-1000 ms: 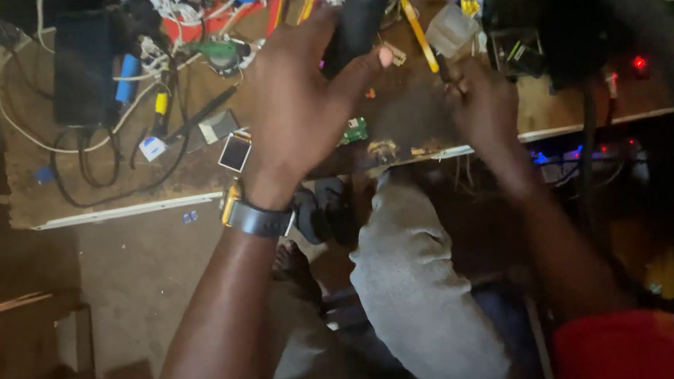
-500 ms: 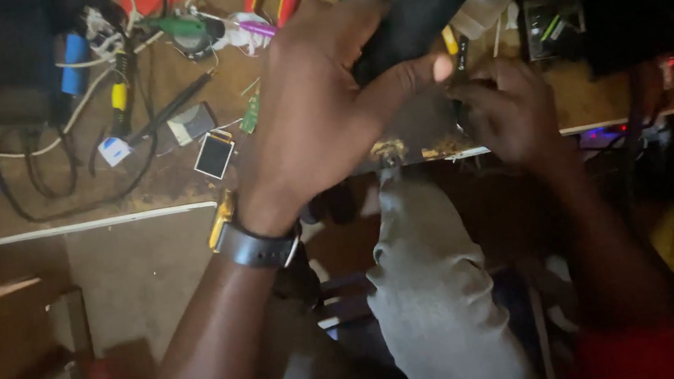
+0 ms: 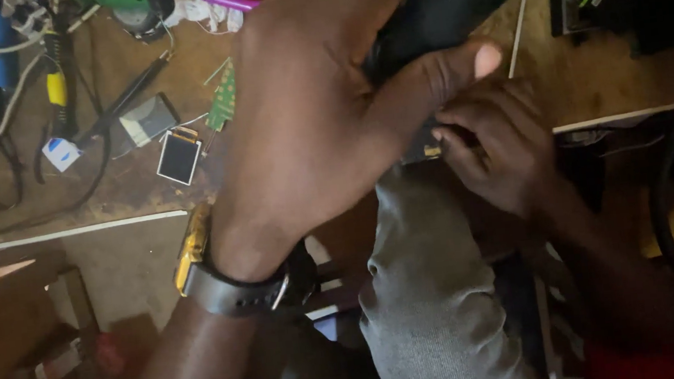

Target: The person is using a heat gun to perform soldering or desoldering on a small electronic circuit board at a workbench.

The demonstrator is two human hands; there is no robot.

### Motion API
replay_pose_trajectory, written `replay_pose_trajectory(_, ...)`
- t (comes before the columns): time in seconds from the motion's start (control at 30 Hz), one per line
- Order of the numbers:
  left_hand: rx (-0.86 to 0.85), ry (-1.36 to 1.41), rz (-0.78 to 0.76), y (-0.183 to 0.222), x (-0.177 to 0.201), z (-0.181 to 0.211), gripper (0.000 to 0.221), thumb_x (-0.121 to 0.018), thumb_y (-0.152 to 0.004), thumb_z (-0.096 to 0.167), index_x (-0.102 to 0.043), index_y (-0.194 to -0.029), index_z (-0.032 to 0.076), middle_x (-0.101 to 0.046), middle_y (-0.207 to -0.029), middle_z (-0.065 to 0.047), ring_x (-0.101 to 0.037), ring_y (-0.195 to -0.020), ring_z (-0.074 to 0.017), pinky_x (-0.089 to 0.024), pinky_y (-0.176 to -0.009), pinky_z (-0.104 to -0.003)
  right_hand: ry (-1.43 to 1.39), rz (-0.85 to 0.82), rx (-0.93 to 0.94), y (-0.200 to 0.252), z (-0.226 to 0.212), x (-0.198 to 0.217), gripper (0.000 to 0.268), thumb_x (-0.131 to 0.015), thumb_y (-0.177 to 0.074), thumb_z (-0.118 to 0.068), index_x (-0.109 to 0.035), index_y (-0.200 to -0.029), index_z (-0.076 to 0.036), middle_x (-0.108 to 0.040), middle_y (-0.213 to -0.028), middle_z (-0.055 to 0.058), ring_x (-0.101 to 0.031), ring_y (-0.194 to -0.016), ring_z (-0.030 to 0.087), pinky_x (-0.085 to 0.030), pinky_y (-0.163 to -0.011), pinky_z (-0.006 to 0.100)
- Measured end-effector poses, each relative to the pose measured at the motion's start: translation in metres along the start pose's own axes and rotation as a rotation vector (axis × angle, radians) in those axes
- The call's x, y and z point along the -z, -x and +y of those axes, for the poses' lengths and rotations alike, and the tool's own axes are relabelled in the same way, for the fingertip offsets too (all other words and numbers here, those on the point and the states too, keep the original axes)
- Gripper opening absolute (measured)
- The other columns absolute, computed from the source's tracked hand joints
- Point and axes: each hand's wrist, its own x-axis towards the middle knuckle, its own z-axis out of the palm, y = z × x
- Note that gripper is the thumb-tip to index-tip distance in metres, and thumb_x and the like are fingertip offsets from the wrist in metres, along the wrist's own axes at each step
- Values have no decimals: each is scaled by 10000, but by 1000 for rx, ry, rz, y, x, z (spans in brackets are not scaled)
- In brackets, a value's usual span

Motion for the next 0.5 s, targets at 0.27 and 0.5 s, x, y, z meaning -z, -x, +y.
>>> replay_pose_trajectory(0.27, -1, -53, -17, 4, 2, -6, 273, -818, -1114, 210, -667, -1205, 1, -658, -1045, -111, -585, -933, -295, -412, -796, -420, -30, -77, -3, -3, 4, -12, 95, -718, -1084, 21, -750, -1156, 74, -693, -1175, 229, -665, -1065, 384, -502, -985, 479)
replay_pose_trajectory(0.5, -81, -88, 0, 6, 3, -11, 300, -765, -1167, 208, -588, -1062, -11, -564, -984, -118, -500, -907, -299, -361, -799, -438, -159, -120, -175, -25, 4, -8, 123, -610, -1112, 35, -711, -1120, 105, -633, -1108, 257, -624, -1026, 396, -469, -894, 475)
